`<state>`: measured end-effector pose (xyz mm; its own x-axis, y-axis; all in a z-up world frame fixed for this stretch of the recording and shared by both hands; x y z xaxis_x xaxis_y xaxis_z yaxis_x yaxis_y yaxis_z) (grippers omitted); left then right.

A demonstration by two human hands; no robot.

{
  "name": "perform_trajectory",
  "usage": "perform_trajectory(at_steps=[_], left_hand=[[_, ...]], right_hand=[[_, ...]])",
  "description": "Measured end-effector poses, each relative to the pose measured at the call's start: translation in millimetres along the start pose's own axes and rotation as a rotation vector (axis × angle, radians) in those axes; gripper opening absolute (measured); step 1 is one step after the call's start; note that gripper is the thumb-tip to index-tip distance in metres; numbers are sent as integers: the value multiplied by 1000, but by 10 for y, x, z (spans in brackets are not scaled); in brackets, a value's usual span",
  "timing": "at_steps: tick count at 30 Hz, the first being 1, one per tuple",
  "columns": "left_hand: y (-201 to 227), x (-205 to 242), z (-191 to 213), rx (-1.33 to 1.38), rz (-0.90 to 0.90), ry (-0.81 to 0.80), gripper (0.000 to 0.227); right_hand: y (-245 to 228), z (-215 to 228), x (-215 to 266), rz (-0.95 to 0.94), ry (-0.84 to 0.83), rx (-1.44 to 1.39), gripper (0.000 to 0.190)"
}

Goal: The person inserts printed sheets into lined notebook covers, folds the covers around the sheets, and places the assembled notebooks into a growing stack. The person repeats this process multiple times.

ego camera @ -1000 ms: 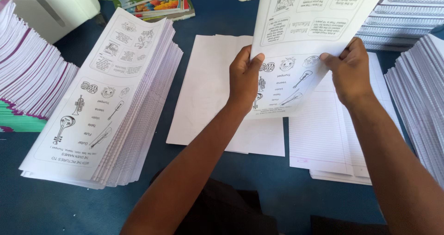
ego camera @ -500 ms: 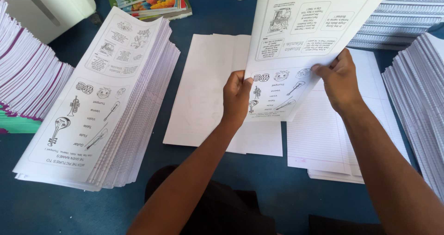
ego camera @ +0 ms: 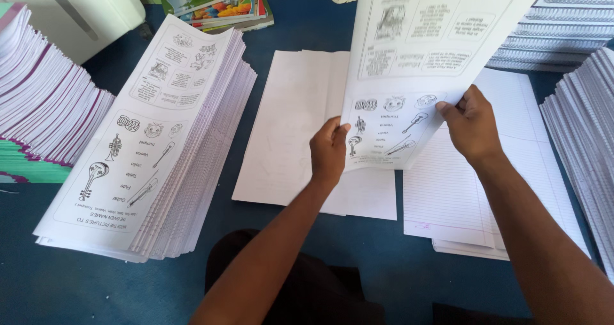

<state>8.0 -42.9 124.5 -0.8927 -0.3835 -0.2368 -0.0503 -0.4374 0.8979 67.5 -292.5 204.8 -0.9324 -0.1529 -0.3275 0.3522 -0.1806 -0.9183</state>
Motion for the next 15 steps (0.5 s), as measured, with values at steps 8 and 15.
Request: perform_trajectory(at_steps=[8,15], left_hand=[[244,-402,380,-105,-161,-62,18],[241,-908,1024,-259,-117,-63,23]], right_hand=[[-122,-65,-133,-74,-10,-124,25],[-236,-530,-218,-277,-78,-309,22]])
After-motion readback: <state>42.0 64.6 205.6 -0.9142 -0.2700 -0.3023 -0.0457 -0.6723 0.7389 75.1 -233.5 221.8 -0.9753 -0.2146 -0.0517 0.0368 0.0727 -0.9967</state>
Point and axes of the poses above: each hand's wrist, its own x-axis away from the middle knuckle, its own z-axis out of the back of the hand, y = z × x, the point moved 2 cm from there along -x, towards the middle knuckle, and after that the axes turned 15 degrees about -x, right-handed, at the moved point
